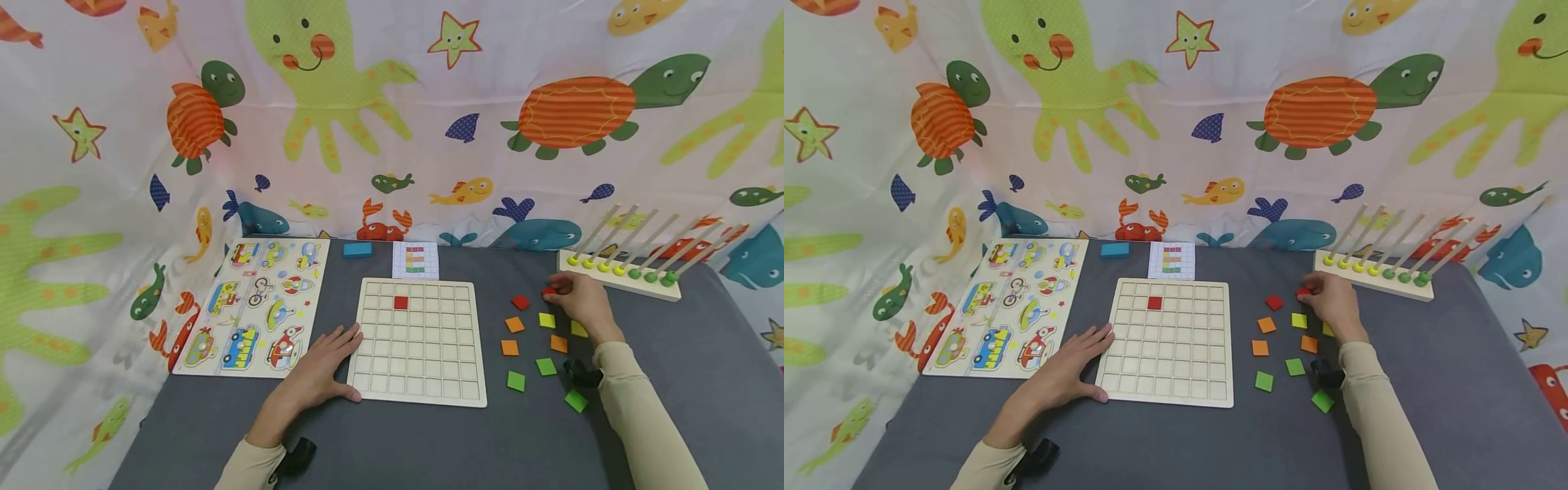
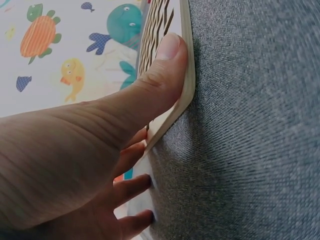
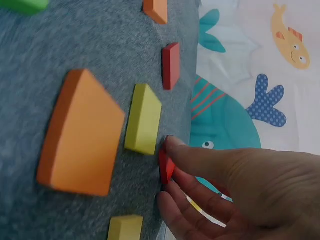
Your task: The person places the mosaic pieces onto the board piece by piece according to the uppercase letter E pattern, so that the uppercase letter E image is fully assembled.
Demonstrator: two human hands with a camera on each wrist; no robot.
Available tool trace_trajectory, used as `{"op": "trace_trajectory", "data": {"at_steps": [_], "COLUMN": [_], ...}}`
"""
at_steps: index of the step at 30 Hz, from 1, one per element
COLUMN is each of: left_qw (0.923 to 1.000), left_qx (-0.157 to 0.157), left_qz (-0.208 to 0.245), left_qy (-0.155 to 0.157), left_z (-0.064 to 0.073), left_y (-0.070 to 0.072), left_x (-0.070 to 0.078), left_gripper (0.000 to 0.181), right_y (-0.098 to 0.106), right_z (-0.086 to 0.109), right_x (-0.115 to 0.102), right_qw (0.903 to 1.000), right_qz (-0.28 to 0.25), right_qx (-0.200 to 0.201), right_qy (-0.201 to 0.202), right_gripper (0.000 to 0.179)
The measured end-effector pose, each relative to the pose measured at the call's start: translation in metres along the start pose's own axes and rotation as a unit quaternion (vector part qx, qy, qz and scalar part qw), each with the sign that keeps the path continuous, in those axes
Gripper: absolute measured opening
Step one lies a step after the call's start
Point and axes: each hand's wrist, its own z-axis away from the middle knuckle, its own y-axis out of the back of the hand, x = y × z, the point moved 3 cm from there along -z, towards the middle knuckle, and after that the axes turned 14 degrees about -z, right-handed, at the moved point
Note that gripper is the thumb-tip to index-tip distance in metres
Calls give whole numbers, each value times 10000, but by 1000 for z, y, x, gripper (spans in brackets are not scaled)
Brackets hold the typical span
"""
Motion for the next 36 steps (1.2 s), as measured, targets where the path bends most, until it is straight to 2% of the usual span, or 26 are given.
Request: {"op": "trace_trajectory", "data": {"at_steps": [5, 12, 20, 28, 36], "left_qw": [10000, 10000, 9999, 9999, 9999], "left_qx": [43, 36, 33, -1, 16], "left_qz": [-1, 23, 7, 39, 51], "left_qy": [15, 46, 102, 111, 108], "left_z": [0, 0, 0, 1, 1], "left_y": [0, -1, -2, -1, 0], "left_x": [0, 0, 1, 0, -1], "left_gripper": [104, 104, 104, 104, 105], "right_y": [-2, -1, -9, -34, -69], "right_z": [-2, -3, -6, -13, -13], "right_x": [-5, -8, -33, -64, -97], "right_qw": [10000, 9999, 9984, 9937, 9824], "right_qz": [47, 1, -66, -176, -399], "right_qx": [18, 46, -320, -722, -1177], "right_qy": [-66, 127, 463, 837, 1392], "right_gripper": [36, 33, 32, 32, 31]}}
